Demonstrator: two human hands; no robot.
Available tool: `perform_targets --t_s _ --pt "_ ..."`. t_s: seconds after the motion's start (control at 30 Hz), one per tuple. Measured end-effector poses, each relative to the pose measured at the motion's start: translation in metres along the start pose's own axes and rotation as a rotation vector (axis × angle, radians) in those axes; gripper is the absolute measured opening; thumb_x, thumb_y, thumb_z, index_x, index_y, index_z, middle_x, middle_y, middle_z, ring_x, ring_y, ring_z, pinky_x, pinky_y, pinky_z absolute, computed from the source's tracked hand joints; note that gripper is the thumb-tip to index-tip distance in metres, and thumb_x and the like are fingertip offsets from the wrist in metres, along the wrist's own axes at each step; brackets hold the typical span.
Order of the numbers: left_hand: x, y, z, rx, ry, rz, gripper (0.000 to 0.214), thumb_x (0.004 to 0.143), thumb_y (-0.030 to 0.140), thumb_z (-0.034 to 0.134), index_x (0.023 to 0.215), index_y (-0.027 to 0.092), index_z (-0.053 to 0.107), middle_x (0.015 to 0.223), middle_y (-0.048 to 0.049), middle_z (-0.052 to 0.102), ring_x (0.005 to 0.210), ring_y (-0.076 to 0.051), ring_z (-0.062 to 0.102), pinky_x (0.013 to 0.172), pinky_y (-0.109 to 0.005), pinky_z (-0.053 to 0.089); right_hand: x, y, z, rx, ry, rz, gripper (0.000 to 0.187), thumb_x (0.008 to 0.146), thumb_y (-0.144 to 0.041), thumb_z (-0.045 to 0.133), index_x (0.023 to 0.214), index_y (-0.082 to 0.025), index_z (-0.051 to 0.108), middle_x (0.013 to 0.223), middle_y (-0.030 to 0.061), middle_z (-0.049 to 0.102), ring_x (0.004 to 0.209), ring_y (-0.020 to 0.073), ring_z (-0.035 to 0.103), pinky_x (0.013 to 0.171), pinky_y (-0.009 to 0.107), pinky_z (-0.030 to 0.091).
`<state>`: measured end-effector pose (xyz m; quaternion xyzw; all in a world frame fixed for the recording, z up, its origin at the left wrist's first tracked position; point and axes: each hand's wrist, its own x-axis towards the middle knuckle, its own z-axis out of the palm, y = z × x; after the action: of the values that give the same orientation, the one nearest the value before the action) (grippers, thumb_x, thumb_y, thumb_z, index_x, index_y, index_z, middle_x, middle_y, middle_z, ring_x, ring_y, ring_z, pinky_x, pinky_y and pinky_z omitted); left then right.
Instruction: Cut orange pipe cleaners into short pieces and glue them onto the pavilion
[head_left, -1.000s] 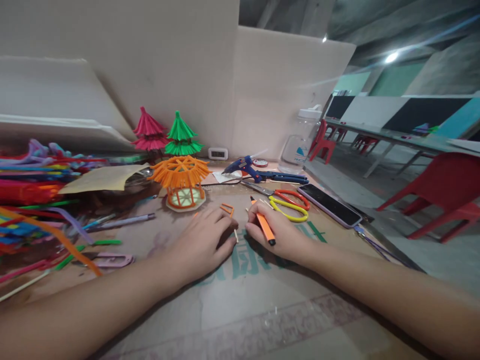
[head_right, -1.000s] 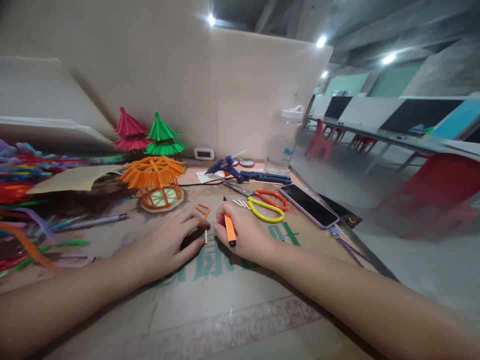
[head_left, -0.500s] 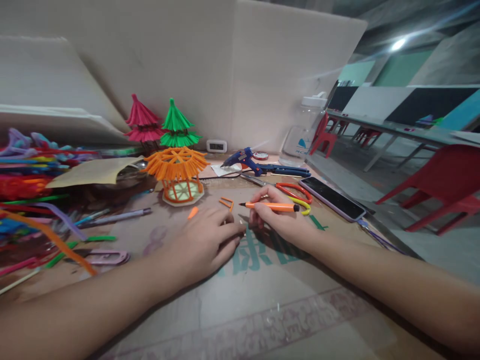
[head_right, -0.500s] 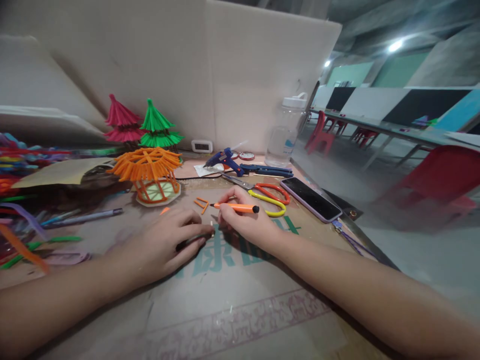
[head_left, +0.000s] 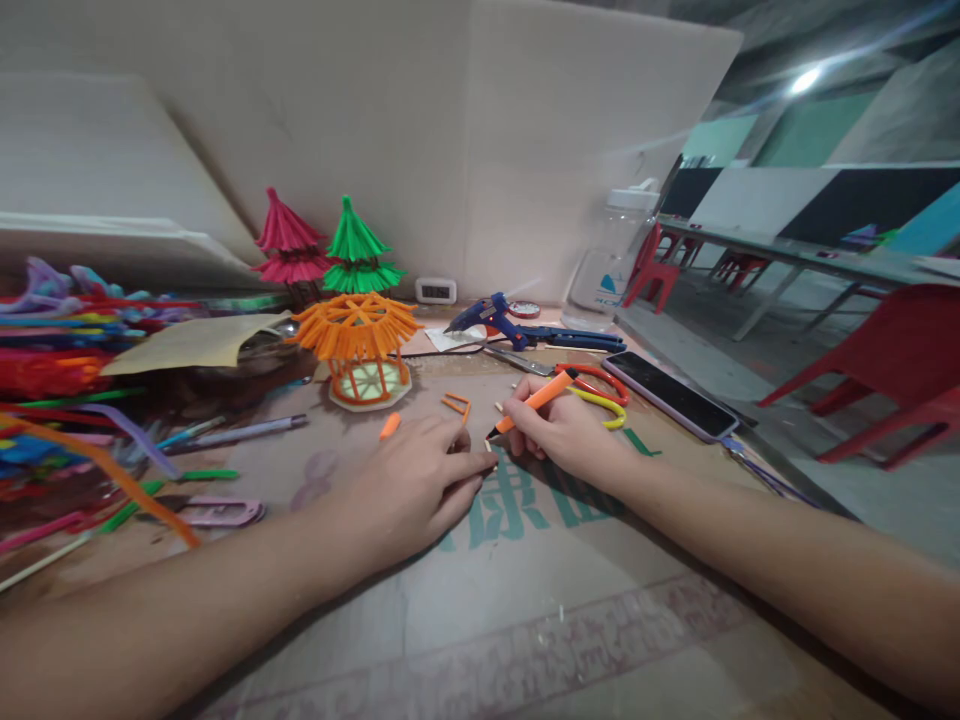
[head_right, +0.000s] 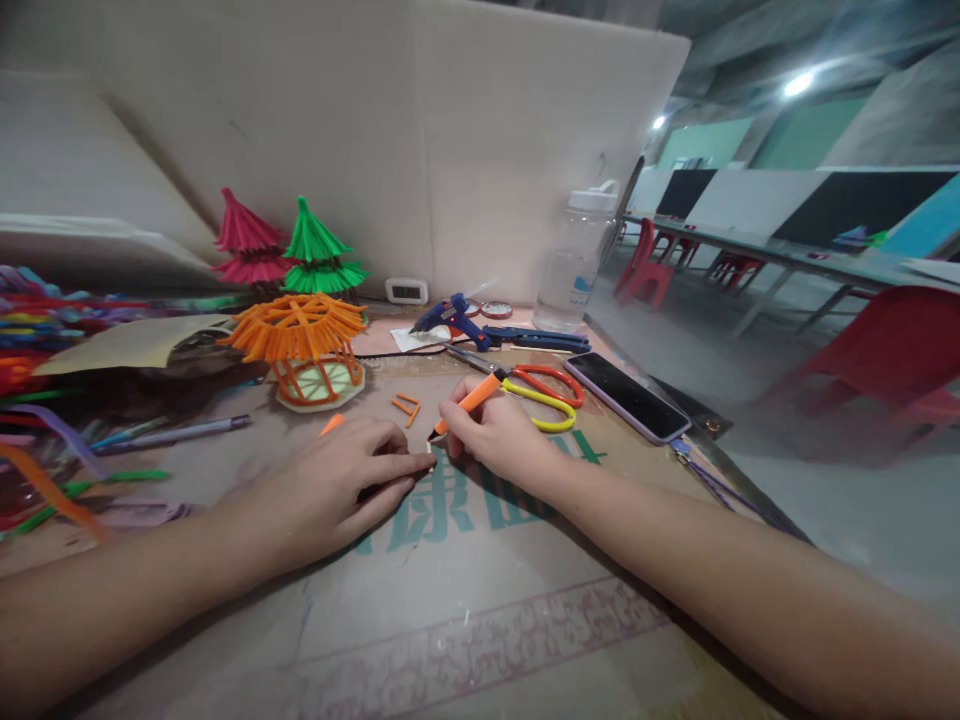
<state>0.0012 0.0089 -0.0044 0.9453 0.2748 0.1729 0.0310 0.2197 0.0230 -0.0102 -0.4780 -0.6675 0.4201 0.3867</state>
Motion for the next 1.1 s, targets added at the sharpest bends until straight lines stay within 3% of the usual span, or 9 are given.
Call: perform_targets --t_s 0.8,1.1 --pt "-0.0032 0.0020 0.0026 -0.007 0.033 0.036 0.032 0.102 0.025 0.045 0.111 0.022 0.075 0.088 -0.0072 0.061 0.080 -0.020 0.056 0.071 -0.033 0.045 -0.0014 -0.0039 -0.0011 -0.034 -0.028 0.032 0.020 0.092 -0.036 0.055 0.079 -0.023 0.046 0.051 -0.0061 0.058 0.042 0.0101 0.048 0.044 0.021 0.035" --pt "-0.0022 0.0011 0.0030 -0.029 0.009 0.011 0.030 0.100 0.025 0.048 0.114 0.023 0.075 0.094 -0.0073 0.063 0.087 -0.022 0.058 0.075 -0.035 0.045 -0.0006 -0.0035 -0.0016 -0.020 -0.007 -0.018 0.022 0.093 -0.039 0.054 0.089 -0.019 0.063 0.061 -0.0021 0.061 0.053 0.0119 0.055 0.051 0.024 0.043"
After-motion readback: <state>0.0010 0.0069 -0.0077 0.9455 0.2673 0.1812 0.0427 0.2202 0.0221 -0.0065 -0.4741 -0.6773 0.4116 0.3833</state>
